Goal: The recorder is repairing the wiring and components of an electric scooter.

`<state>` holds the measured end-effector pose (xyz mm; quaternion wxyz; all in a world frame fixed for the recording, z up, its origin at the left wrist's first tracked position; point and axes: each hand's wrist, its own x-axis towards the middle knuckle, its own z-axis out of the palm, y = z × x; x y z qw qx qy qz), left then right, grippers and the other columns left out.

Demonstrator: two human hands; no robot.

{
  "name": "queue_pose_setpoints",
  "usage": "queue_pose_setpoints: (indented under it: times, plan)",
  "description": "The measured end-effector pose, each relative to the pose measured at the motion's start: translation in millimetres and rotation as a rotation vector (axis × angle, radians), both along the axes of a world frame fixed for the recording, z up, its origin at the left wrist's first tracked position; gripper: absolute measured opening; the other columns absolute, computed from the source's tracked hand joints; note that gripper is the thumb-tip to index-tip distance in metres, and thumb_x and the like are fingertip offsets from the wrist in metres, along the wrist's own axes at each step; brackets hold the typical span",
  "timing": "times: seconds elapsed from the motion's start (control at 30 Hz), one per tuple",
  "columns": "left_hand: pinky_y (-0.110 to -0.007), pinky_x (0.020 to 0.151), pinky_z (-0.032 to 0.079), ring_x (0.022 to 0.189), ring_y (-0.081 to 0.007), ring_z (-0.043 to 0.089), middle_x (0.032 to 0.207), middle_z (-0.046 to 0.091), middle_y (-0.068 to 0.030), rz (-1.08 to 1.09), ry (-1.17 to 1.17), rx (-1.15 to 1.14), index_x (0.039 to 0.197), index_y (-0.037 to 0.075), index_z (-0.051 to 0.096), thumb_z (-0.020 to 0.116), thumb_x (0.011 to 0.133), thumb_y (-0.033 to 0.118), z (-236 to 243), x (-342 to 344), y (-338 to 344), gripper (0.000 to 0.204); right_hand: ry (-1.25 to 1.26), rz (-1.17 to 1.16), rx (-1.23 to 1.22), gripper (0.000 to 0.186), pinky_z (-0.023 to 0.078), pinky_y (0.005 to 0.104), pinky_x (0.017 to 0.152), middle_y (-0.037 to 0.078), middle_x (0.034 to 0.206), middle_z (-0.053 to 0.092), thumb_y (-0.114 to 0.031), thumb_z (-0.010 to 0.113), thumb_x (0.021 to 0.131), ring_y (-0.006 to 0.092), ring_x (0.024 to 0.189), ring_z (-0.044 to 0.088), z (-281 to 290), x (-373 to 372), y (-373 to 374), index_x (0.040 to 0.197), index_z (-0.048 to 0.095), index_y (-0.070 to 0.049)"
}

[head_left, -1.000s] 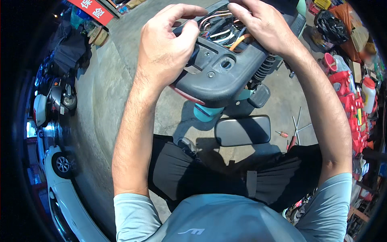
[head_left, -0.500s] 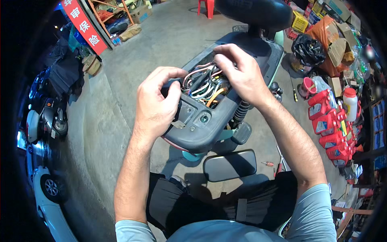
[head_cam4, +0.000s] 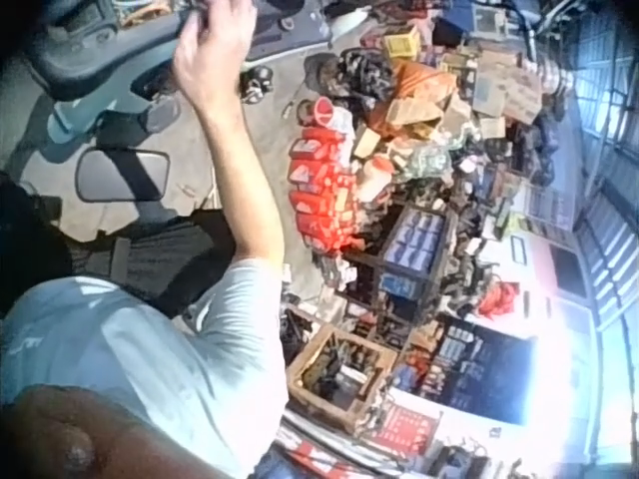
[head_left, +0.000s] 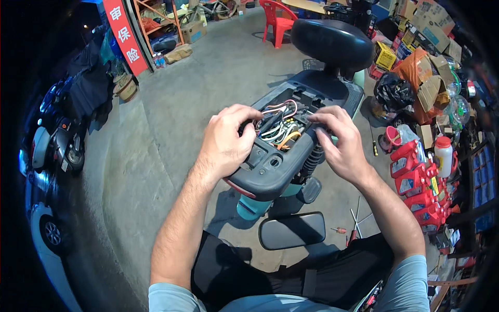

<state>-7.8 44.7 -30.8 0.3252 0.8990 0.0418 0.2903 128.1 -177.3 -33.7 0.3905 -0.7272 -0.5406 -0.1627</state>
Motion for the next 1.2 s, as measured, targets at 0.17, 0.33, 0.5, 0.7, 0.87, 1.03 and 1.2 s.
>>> queue_pose_setpoints:
  times: [0.17,0.33,0.5,0.7,0.87,1.03,1.2]
  plan:
    - [-0.040,0.092,0.050,0.100,-0.0299,0.065,0.101,0.070,-0.0146,-0.047,-0.021,0.156,0.103,0.000,0.070,0.051,0.081,-0.001,-3.4,3.0,-1.7,0.029,-0.100,-0.027,-0.139,0.031,0.046,0.0427,0.097,0.015,0.115,0.064,-0.002,0.059,0.085,0.0334,0.109,0.058,3.9,28.9,35.5,0.115,0.068,0.000]
    - [-0.040,0.091,0.050,0.098,-0.0292,0.064,0.097,0.070,-0.0128,-0.029,-0.040,0.060,0.095,0.001,0.071,0.048,0.076,-0.007,-1.4,-0.1,-3.5,0.030,-0.123,0.024,-0.345,0.033,0.047,0.0439,0.094,0.012,0.105,0.066,-0.002,0.057,0.083,0.0300,0.105,0.060,0.4,43.5,45.8,0.113,0.070,-0.003]
    - [-0.041,0.090,0.049,0.092,-0.0297,0.062,0.091,0.069,-0.0117,-0.024,-0.027,0.117,0.091,0.001,0.071,0.049,0.072,-0.008,-0.4,-3.8,-3.6,0.031,-0.047,0.021,-0.413,0.029,0.049,0.0448,0.093,0.015,0.104,0.067,-0.001,0.054,0.083,0.0319,0.103,0.063,3.4,34.6,50.1,0.109,0.068,0.000]
    - [-0.040,0.088,0.045,0.096,-0.0265,0.061,0.089,0.068,-0.0088,0.039,-0.009,0.235,0.087,0.005,0.072,0.052,0.071,-0.006,4.3,-6.2,-12.0,0.027,0.075,-0.018,-0.240,0.022,0.050,0.0466,0.093,0.022,0.103,0.066,0.000,0.051,0.086,0.0366,0.103,0.064,-1.8,31.1,46.9,0.104,0.064,0.004]
    - [-0.039,0.090,0.044,0.094,-0.0257,0.060,0.087,0.067,-0.0064,0.012,0.058,0.339,0.085,0.007,0.072,0.053,0.072,-0.005,0.0,-2.0,-8.9,0.026,0.043,0.007,-0.255,0.023,0.047,0.0445,0.096,0.018,0.108,0.061,0.000,0.052,0.086,0.0337,0.109,0.059,-11.1,40.9,44.6,0.105,0.065,0.001]
    - [-0.040,0.092,0.043,0.093,-0.0263,0.060,0.086,0.067,-0.0073,-0.094,0.188,0.298,0.085,0.006,0.072,0.052,0.072,-0.006,4.5,1.1,-7.7,0.028,0.081,0.028,-0.336,0.024,0.045,0.0444,0.097,0.016,0.108,0.060,-0.001,0.053,0.086,0.0332,0.109,0.058,-6.8,48.0,46.3,0.106,0.066,-0.002]
    - [-0.040,0.093,0.043,0.095,-0.0271,0.060,0.089,0.066,-0.0087,-0.072,0.176,0.279,0.089,0.005,0.070,0.051,0.072,-0.005,3.3,-0.8,-7.7,0.028,0.046,-0.011,-0.301,0.031,0.044,0.0443,0.099,0.015,0.113,0.060,-0.002,0.053,0.084,0.0327,0.113,0.056,-8.5,43.0,43.9,0.112,0.066,-0.003]
